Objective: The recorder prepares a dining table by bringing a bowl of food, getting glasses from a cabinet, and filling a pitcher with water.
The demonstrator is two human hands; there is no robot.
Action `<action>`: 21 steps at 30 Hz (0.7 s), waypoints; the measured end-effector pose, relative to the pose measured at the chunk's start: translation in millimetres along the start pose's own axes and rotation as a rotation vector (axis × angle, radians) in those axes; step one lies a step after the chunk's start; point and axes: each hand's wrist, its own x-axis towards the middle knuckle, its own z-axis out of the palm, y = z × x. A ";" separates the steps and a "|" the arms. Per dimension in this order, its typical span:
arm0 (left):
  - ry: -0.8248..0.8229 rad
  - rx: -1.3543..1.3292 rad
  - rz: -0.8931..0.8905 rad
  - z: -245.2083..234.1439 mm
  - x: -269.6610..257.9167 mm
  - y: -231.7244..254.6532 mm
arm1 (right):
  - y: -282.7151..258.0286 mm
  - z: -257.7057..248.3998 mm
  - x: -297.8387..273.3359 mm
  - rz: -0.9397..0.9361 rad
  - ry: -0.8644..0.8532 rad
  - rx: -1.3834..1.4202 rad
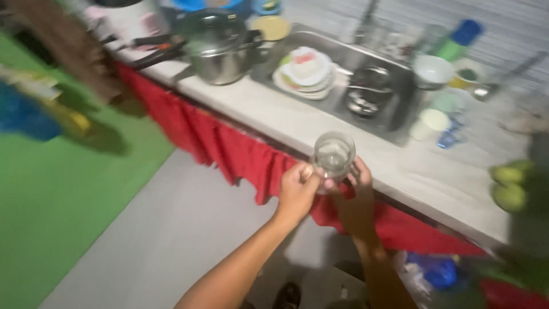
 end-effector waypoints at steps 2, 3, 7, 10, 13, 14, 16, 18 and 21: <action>0.048 0.020 -0.007 -30.6 -18.7 -4.7 | 5.1 21.9 -8.9 0.083 -0.119 0.065; 0.065 0.030 -0.018 -45.5 -29.0 -6.7 | 7.0 32.9 -13.8 0.165 -0.213 0.109; 0.161 0.087 -0.014 -103.9 -69.1 10.8 | -34.7 81.1 -30.5 0.112 -0.374 -0.076; 0.204 0.111 -0.034 -144.5 -98.6 21.4 | -61.6 112.2 -43.3 0.013 -0.506 -0.070; 0.246 0.106 0.015 -186.2 -128.8 30.1 | -85.4 148.0 -56.6 -0.047 -0.602 0.078; 0.256 0.142 0.094 -199.8 -138.3 33.6 | -88.0 162.0 -62.5 -0.239 -0.572 -0.036; 0.289 0.184 0.171 -227.1 -156.6 45.4 | -96.8 188.7 -75.0 -0.437 -0.554 -0.133; 0.325 0.263 0.326 -253.8 -175.7 61.6 | -109.0 212.9 -89.0 -0.444 -0.599 0.015; 0.416 0.302 0.324 -299.4 -209.3 73.8 | -129.7 261.4 -121.8 -0.394 -0.623 0.033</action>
